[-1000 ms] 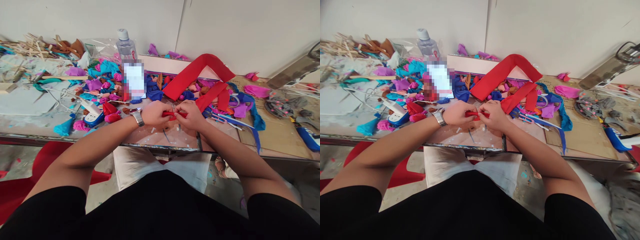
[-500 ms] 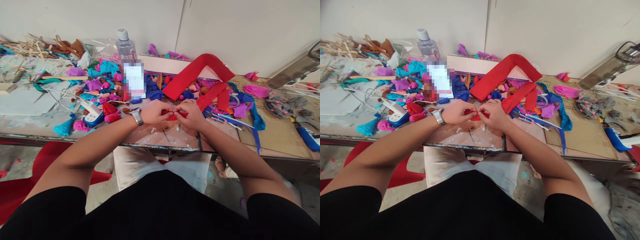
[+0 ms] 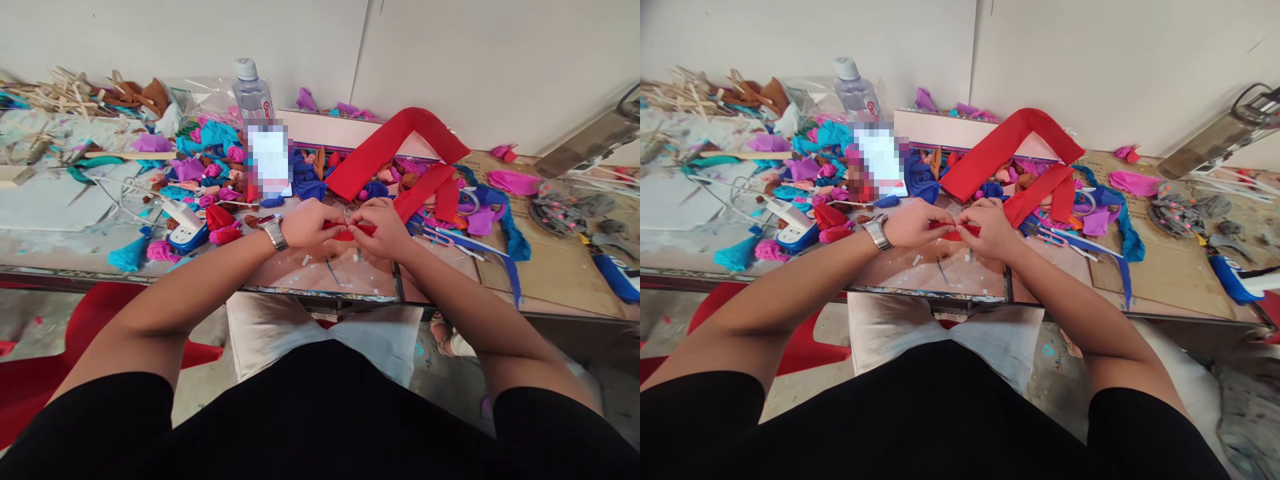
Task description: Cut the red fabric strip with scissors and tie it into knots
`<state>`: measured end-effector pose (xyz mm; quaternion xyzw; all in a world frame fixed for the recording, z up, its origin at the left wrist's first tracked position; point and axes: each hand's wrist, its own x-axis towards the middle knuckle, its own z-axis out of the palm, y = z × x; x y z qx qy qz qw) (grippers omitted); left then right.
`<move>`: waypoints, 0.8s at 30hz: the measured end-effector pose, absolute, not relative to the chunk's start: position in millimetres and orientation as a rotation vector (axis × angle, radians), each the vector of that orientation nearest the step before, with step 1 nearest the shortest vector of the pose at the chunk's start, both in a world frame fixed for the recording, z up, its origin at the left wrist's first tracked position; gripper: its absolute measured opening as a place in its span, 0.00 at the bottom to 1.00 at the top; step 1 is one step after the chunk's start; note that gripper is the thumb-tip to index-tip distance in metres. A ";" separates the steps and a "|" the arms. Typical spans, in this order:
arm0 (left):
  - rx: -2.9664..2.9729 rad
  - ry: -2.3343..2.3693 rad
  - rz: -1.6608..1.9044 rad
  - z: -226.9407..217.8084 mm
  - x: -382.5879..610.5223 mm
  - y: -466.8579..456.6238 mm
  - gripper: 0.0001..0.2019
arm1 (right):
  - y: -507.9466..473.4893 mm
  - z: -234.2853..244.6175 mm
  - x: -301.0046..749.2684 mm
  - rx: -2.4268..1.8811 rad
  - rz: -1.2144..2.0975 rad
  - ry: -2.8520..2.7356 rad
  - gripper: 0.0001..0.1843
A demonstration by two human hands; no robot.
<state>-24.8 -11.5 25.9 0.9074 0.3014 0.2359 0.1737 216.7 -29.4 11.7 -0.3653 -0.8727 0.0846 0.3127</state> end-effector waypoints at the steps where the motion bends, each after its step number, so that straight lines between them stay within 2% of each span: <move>1: 2.561 0.853 0.658 26.4 -25.5 -11.0 0.14 | -29.5 12.1 216.7 -0.964 0.213 -2.315 0.08; 5: 2.556 0.845 0.602 28.2 -28.2 -8.6 0.12 | -29.0 11.0 216.7 -0.977 0.202 -2.333 0.07; 16: 2.481 0.782 0.425 31.0 -33.6 2.0 0.16 | -23.7 4.4 218.2 -1.020 0.192 -2.354 0.07; 24: 2.385 0.857 0.369 22.7 -34.7 8.8 0.17 | -29.5 16.7 221.7 -1.027 0.079 -2.330 0.16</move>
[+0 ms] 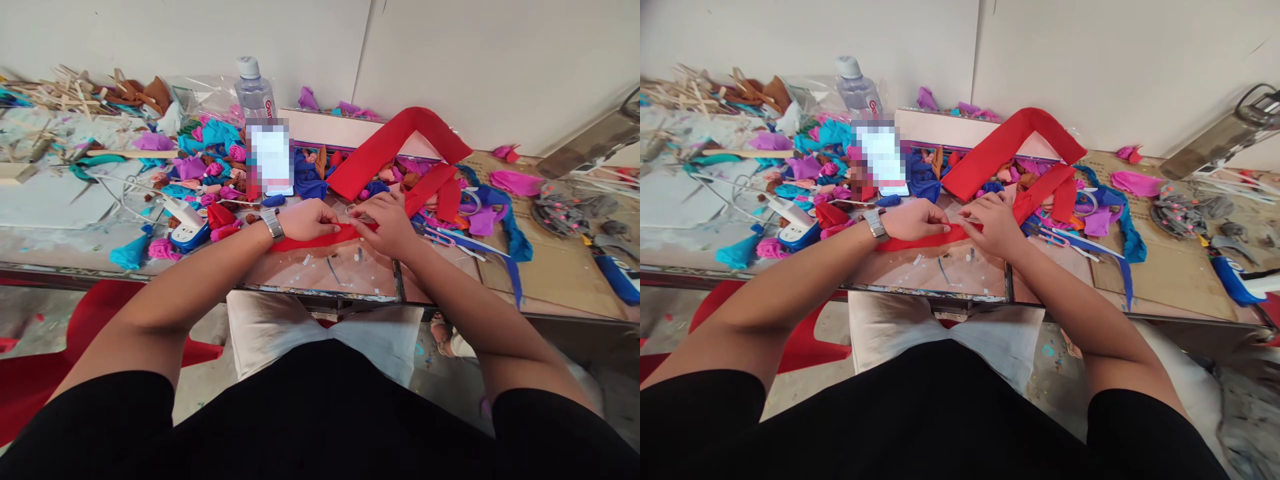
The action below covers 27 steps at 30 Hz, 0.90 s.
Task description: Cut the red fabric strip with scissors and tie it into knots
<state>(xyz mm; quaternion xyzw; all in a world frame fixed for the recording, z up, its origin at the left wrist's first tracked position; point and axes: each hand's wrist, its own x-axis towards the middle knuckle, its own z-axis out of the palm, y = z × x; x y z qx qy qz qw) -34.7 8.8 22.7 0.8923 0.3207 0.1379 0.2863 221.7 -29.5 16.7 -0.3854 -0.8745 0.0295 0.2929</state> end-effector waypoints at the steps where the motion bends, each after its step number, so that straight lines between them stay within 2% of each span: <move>1: 2.371 0.880 0.364 21.9 -34.2 8.7 0.17 | -31.1 18.4 220.8 -1.022 0.058 -2.315 0.17; 5: 2.349 0.918 0.373 21.5 -32.0 5.9 0.15 | -37.1 20.7 214.5 -0.963 0.031 -2.362 0.20; 10: 2.343 0.821 0.367 19.3 -31.1 5.6 0.18 | -37.6 13.4 211.0 -0.930 0.007 -2.488 0.20; 21: 2.225 0.770 0.349 18.7 -31.3 5.2 0.17 | -28.7 1.9 217.1 -0.987 0.117 -2.441 0.12; 27: 2.176 0.774 0.353 19.0 -30.7 5.7 0.17 | -29.6 2.5 213.5 -0.997 0.145 -2.419 0.11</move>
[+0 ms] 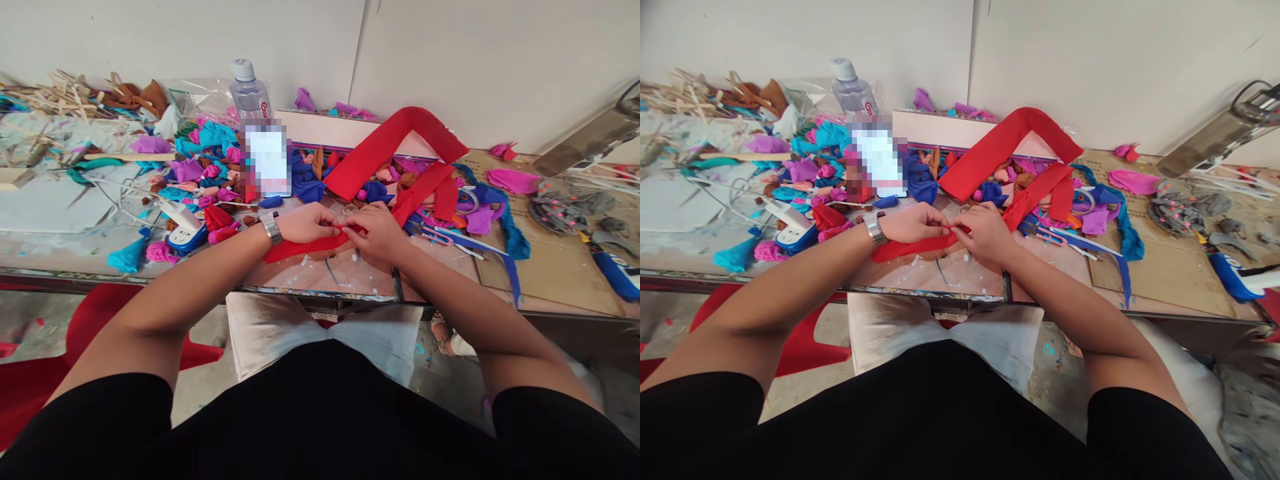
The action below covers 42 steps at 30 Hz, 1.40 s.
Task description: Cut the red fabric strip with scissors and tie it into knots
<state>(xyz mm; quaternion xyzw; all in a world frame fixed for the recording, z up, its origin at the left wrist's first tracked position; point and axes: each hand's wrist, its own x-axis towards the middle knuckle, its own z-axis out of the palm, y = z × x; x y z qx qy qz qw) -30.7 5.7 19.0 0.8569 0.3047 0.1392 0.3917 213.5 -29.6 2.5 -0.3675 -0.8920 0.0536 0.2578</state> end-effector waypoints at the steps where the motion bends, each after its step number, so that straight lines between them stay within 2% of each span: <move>1: 2.174 0.780 0.346 19.7 -30.9 5.9 0.16 | -29.0 1.7 213.5 -0.994 0.138 -2.410 0.11; 14: 2.180 0.765 0.298 24.0 -34.6 11.1 0.17 | -24.8 3.2 219.1 -1.007 0.163 -2.374 0.15; 20: 2.097 0.688 0.228 29.9 -36.1 10.1 0.16 | -25.7 4.9 219.5 -0.960 0.173 -2.382 0.11; 35: 2.073 0.770 0.149 30.1 -38.5 12.3 0.13 | -21.4 4.5 222.8 -0.955 0.178 -2.374 0.09; 42: 2.075 0.729 0.200 25.4 -33.8 6.7 0.17 | -23.5 5.0 216.2 -0.855 0.235 -2.428 0.10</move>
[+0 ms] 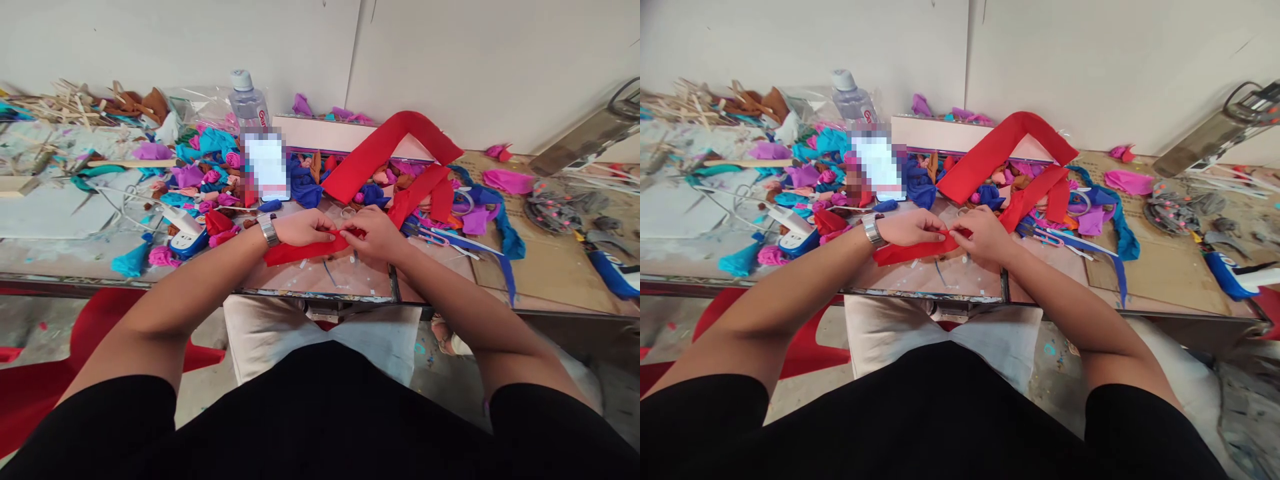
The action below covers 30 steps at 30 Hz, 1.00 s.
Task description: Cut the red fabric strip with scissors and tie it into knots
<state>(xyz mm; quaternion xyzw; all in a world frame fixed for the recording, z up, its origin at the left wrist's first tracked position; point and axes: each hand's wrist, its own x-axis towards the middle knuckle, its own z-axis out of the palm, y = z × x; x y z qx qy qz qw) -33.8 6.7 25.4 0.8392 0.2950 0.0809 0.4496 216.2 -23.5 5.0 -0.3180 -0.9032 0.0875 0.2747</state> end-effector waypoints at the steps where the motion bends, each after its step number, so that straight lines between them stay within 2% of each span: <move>1: 2.056 0.730 0.200 24.5 -33.9 7.0 0.17 | -24.1 5.6 215.8 -0.856 0.239 -2.427 0.10; 8: 2.075 0.740 0.258 23.5 -34.2 8.3 0.17 | -24.5 4.0 215.7 -0.877 0.210 -2.382 0.08; 18: 1.860 0.695 0.225 30.3 -34.3 8.3 0.12 | -27.6 6.9 214.9 -0.769 0.114 -2.393 0.08; 24: 1.764 0.760 0.295 30.4 -32.3 5.2 0.18 | -27.0 5.5 216.5 -0.740 0.080 -2.401 0.09; 30: 1.842 0.738 0.321 28.2 -32.1 7.1 0.18 | -27.6 5.1 215.8 -0.797 0.090 -2.386 0.08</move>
